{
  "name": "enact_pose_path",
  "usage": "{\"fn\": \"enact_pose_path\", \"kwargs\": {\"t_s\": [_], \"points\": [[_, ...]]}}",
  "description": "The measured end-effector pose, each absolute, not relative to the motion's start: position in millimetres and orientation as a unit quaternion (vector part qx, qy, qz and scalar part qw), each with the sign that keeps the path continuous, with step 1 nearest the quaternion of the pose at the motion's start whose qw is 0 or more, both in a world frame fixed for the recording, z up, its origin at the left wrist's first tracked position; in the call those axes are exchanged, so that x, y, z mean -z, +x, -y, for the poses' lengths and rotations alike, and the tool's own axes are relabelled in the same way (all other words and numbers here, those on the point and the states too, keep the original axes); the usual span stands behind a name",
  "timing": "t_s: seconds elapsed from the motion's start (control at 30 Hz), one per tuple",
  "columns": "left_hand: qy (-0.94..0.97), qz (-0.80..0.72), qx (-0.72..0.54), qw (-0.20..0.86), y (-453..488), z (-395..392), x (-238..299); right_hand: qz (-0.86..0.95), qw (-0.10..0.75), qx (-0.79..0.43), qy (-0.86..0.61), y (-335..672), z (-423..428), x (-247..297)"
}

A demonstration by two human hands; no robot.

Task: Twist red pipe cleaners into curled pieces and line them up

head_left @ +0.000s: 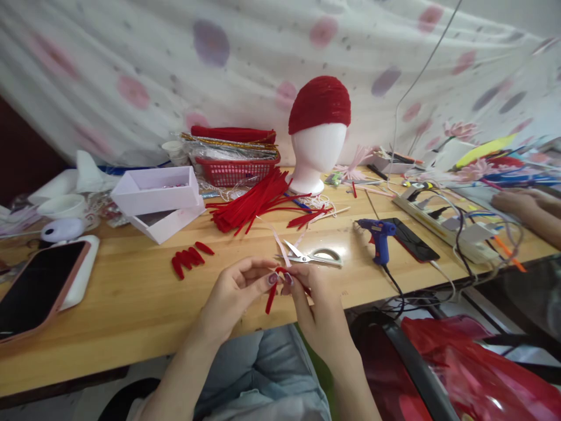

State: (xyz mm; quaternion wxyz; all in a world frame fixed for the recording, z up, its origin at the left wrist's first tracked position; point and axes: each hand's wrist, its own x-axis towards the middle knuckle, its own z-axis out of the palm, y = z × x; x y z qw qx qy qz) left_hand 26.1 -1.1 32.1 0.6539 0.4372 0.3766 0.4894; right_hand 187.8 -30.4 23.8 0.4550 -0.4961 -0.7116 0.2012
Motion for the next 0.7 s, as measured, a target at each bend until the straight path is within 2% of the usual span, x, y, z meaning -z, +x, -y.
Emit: {"fn": "enact_pose_path", "kwargs": {"t_s": [0.1, 0.23, 0.33, 0.47, 0.6, 0.7], "points": [[0.531, -0.386, -0.507, 0.559, 25.4, 1.8, -33.0, 0.722, 0.45, -0.189, -0.49, 188.1, 31.7, -26.3], [0.691, -0.391, -0.502, 0.342, 27.9, 3.2, -40.1, 0.736, 0.429, -0.19, -0.488, 187.6, 33.3, -29.2], [0.709, -0.412, -0.508, 0.262, 31.0, 3.2, -43.2, 0.735, 0.416, -0.197, -0.498, 187.3, 33.3, -30.5], [0.666, -0.452, -0.531, 0.263, 26.7, 1.8, -41.9, 0.728, 0.414, -0.206, -0.506, 188.9, 31.9, -31.2], [0.587, -0.508, -0.548, 0.312, 15.4, 3.7, -45.6, 0.729, 0.413, -0.204, -0.506, 191.5, 30.4, -29.9], [0.522, -0.488, -0.606, 0.35, 6.8, 6.3, -52.7, 0.724, 0.412, -0.205, -0.514, 192.9, 29.3, -26.6]]}}
